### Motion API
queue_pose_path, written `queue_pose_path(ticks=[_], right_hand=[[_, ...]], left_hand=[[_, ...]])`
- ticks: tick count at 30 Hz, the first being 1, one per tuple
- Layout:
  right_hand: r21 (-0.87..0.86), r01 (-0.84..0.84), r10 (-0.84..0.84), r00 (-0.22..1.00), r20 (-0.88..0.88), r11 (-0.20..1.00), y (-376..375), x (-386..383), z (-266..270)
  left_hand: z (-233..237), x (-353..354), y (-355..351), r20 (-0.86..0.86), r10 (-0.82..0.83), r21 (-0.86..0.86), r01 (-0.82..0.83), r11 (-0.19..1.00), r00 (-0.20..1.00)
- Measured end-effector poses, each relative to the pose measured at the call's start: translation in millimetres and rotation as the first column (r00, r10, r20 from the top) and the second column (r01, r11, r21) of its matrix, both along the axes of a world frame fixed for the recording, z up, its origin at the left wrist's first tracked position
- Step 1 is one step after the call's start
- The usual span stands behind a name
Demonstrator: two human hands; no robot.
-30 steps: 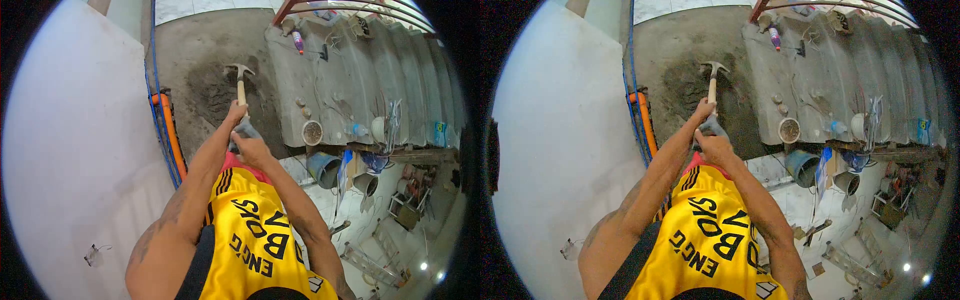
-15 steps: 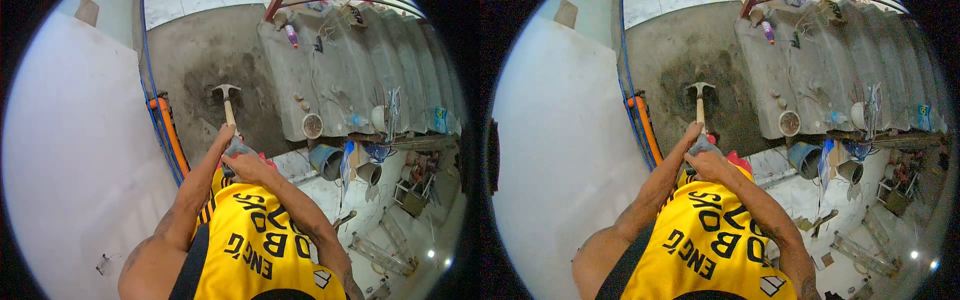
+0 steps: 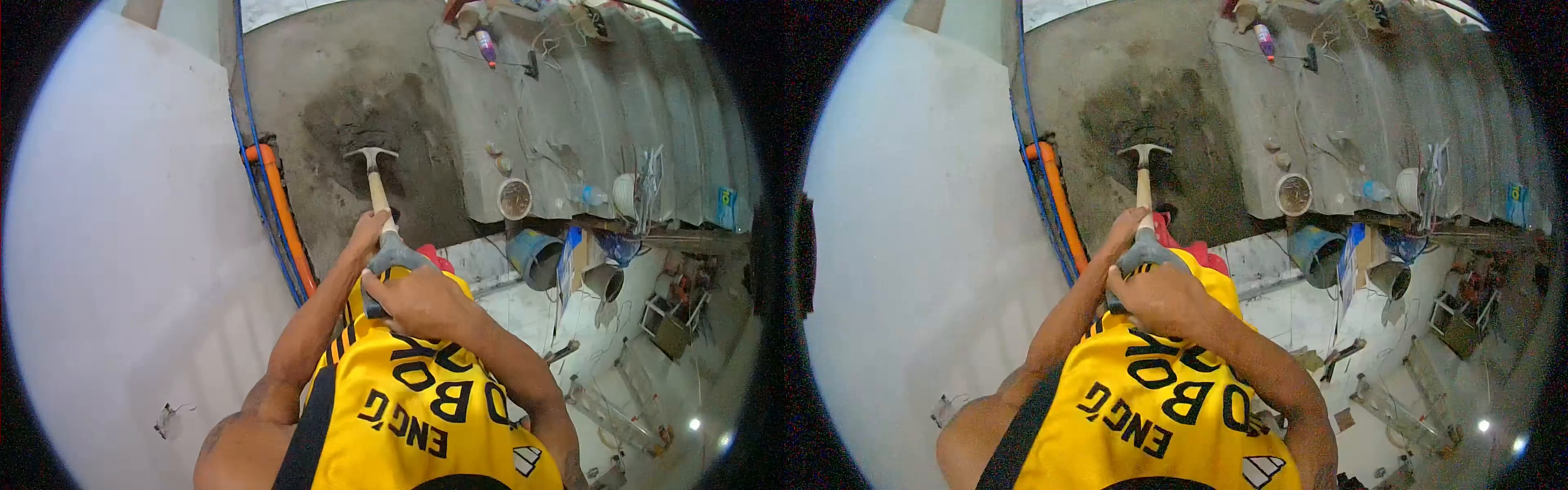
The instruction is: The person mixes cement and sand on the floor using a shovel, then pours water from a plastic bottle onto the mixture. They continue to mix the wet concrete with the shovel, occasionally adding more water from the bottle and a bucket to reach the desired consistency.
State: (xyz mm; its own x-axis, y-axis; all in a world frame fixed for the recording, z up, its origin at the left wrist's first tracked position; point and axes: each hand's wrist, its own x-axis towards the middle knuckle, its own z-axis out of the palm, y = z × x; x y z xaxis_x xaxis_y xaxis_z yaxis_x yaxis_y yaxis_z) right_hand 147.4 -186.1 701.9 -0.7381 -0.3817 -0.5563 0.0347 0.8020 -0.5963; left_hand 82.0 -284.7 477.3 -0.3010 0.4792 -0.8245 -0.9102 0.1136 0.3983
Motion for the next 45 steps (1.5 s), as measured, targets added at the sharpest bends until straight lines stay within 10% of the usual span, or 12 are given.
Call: queue_pose_path(ticks=[6, 9, 11, 14, 22, 33, 36, 40, 42, 45], right_hand=[[-0.051, 0.095, -0.103, 0.979, -0.177, 0.994, 23, 23, -61], [-0.049, 0.235, -0.24, 0.954, -0.178, 0.971, 45, 47, -59], [-0.006, 0.264, -0.257, 0.934, -0.249, 0.965, 59, 64, -60], [0.117, 0.313, -0.303, 0.949, -0.09, 0.943, 70, 84, -64], [0.134, 0.377, -0.388, 0.919, 0.074, 0.917, 88, 133, -77], [-0.069, 0.527, -0.529, 0.849, -0.006, 0.847, 158, 133, -82], [-0.116, 0.489, -0.491, 0.871, 0.016, 0.864, 192, 126, -86], [-0.233, 0.329, -0.298, 0.941, 0.159, 0.915, 249, 105, -89], [-0.231, 0.473, -0.509, 0.851, -0.13, 0.85, 243, 131, -113], [-0.278, 0.468, -0.486, 0.874, 0.001, 0.839, 276, 128, -113]], left_hand=[[-46, -24, 25, -0.206, -0.572, -0.404, 0.463, 0.789, 0.794], [-139, -24, 20, -0.428, -0.859, -0.692, 0.51, 0.511, 0.281], [-92, -43, 57, -0.414, -0.852, -0.72, 0.457, 0.522, 0.321], [-122, -56, 111, -0.581, -0.786, -0.649, 0.464, 0.604, 0.211], [-203, -43, 311, -0.65, -0.719, -0.664, 0.644, 0.38, -0.246], [-106, 13, 529, -0.68, -0.483, -0.72, 0.627, 0.298, -0.551], [-195, 36, 589, -0.62, -0.297, -0.781, 0.54, 0.313, -0.726], [-145, 50, 626, -0.61, -0.295, -0.757, 0.431, 0.491, -0.736], [-153, 44, 661, -0.657, -0.196, -0.703, 0.497, 0.508, -0.728], [-172, 50, 689, -0.675, -0.164, -0.686, 0.531, 0.497, -0.72]])
